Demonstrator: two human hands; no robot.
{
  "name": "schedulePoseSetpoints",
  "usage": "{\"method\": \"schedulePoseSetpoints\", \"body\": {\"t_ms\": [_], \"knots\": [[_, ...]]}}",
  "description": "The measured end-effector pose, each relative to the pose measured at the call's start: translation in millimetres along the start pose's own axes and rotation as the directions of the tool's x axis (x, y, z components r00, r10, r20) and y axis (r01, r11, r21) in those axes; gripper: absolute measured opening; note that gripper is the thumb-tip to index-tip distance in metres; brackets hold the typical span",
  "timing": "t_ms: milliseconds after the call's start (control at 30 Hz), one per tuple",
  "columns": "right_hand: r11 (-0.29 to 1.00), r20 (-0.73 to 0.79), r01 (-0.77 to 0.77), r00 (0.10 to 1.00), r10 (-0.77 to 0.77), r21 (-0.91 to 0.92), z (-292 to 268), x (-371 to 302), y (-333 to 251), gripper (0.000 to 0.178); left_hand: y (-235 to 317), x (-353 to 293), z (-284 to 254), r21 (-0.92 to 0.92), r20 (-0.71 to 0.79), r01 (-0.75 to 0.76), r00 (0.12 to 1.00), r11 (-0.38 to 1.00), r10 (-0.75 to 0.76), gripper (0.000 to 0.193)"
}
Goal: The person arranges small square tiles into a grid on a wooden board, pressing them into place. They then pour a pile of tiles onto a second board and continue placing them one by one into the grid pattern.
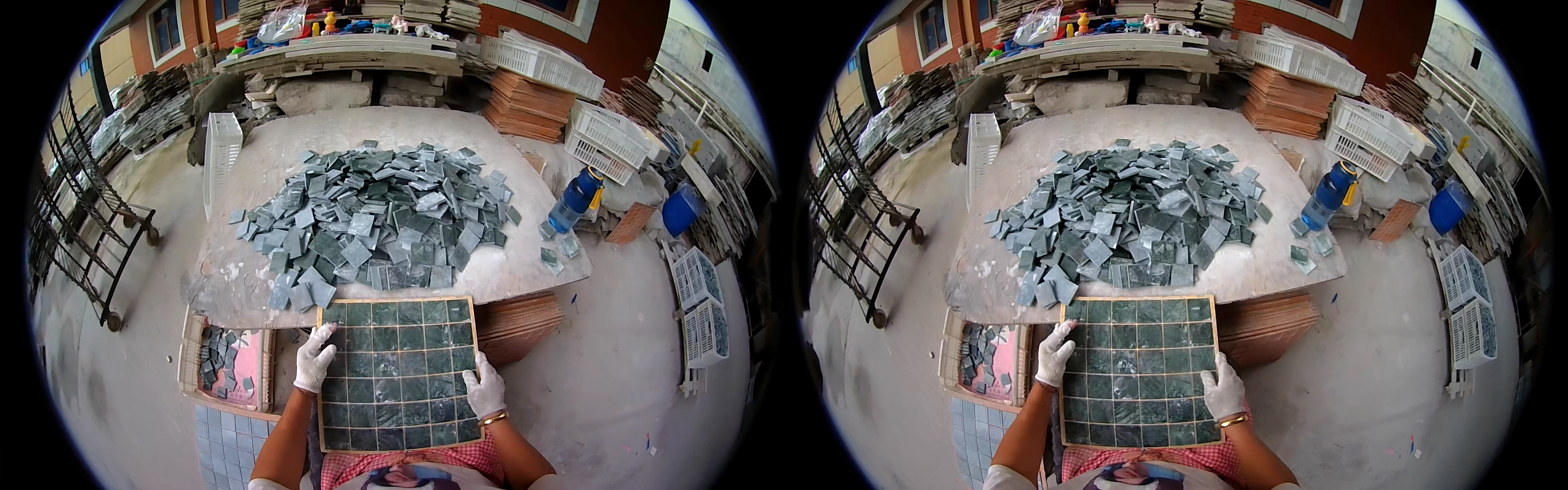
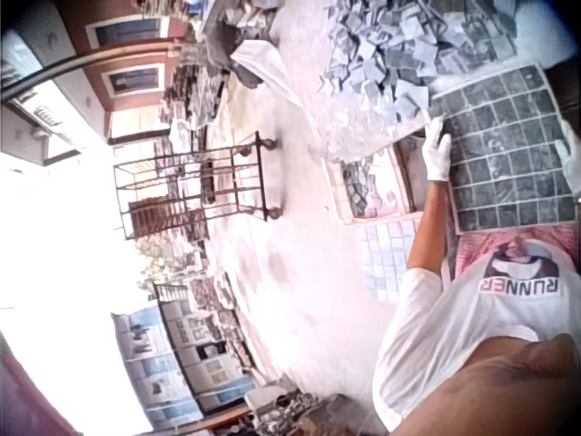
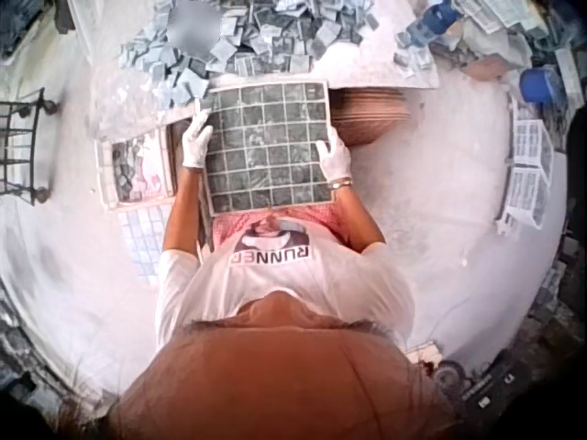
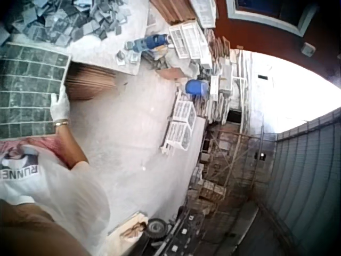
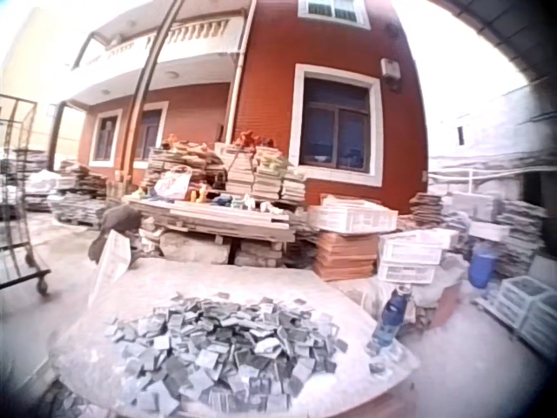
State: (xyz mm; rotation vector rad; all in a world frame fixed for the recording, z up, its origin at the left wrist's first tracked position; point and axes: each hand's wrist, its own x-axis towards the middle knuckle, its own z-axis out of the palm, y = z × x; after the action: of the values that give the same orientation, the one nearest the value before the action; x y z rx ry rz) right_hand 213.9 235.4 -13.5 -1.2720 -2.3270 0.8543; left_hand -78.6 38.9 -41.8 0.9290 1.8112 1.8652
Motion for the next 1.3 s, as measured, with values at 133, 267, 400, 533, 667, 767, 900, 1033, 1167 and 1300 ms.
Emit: {"method": "schedulePoseSetpoints", "body": {"t_ms": [133,267,400,533,667,767,900,1033,1167,1300], "knots": [[0.888,0.338,0.133,0.941,0.026,-0.44,-36.2,8.9,-37.2,0.06,11.2,-29.1,-4.8,0.213,0.003,-0.007,1.0,0.977,0.007,0.037],[0.834,-0.011,0.357,0.917,-0.399,-0.421,9.9,46.5,-33.0,0.076,28.3,-16.4,11.7,0.636,0.122,-0.232,0.972,0.736,0.2,0.038],[0.764,0.124,0.371,0.923,-0.363,-0.528,58.2,50.3,-65.8,0.086,47.5,23.4,10.3,0.863,0.351,-0.387,0.922,0.325,0.165,0.058],[0.672,0.313,0.629,0.777,-0.546,-0.39,70.7,38.1,-92.4,0.087,22.9,76.1,-22.1,0.837,0.525,-0.511,0.851,0.198,-0.023,0.055],[0.724,0.293,0.538,0.843,-0.451,-0.432,82.6,32.9,-120.0,0.084,10.4,113.2,-39.3,0.926,0.352,-0.359,0.933,0.116,0.075,0.046],[0.72,0.283,0.464,0.886,-0.368,-0.516,99.8,39.6,-135.7,0.077,9.1,129.6,-37.3,0.902,0.361,-0.368,0.93,0.225,0.074,0.043],[0.672,0.439,0.654,0.746,-0.5,-0.347,96.8,40.6,-142.9,0.076,4.4,131.2,-51.6,0.871,0.332,-0.336,0.94,0.358,0.075,0.047],[0.476,0.586,0.85,0.509,-0.631,-0.226,80.7,47.6,-120.3,0.076,19.0,123.6,-12.3,0.881,0.235,-0.304,0.946,0.362,0.223,0.058],[0.684,0.313,0.582,0.813,-0.491,-0.439,38.3,79.4,-57.5,0.072,38.8,88.1,6.1,0.843,0.351,-0.399,0.916,0.359,0.194,0.06],[0.889,0.051,0.305,0.95,-0.307,-0.343,20.2,71.1,-5.0,0.068,31.4,45.4,49.4,0.871,0.442,-0.452,0.892,0.192,0.092,0.072]]}}
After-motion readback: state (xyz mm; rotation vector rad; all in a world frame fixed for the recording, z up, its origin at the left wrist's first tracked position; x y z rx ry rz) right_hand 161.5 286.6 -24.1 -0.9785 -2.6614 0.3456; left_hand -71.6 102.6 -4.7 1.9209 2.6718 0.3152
